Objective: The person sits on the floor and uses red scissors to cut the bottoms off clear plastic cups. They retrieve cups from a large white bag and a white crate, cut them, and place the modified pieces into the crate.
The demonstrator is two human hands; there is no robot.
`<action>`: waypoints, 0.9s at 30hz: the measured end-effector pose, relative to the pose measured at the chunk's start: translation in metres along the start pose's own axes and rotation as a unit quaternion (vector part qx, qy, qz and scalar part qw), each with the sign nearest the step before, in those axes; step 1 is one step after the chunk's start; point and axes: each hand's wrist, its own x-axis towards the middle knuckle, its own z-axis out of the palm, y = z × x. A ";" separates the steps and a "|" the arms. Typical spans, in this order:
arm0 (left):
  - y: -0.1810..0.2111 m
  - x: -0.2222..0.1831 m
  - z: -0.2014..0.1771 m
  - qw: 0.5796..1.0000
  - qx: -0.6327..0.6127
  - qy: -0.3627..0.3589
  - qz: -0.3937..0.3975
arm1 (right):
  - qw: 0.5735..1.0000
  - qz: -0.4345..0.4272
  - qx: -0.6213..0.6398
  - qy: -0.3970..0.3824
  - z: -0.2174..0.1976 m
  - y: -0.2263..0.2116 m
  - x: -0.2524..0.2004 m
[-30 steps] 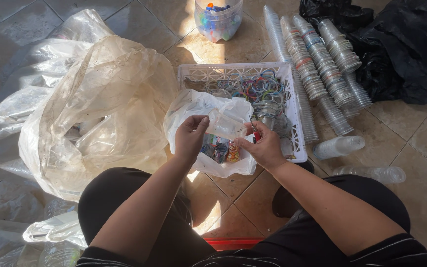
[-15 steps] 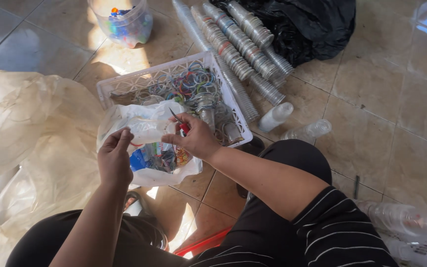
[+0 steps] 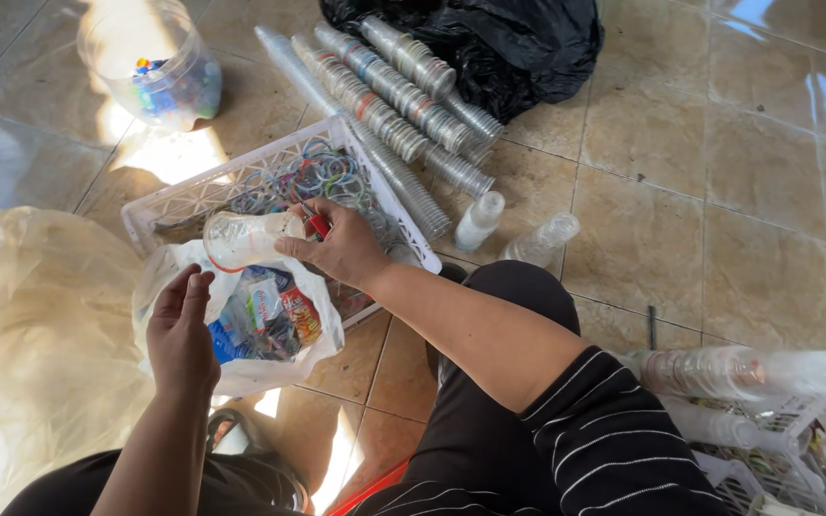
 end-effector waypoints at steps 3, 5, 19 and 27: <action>-0.001 -0.005 0.002 1.000 0.009 -0.019 0.023 | 0.999 0.032 -0.005 0.024 -0.017 0.006 0.014; -0.005 -0.007 0.000 0.998 0.030 -0.040 0.044 | 0.994 0.027 0.087 0.063 -0.032 0.002 0.021; 0.001 -0.013 0.000 0.989 0.078 -0.120 -0.047 | 0.948 0.010 -0.285 0.142 -0.292 -0.006 0.037; 0.018 -0.016 0.005 0.979 0.152 -0.117 -0.067 | 0.864 0.097 -0.457 0.189 -0.317 0.099 0.045</action>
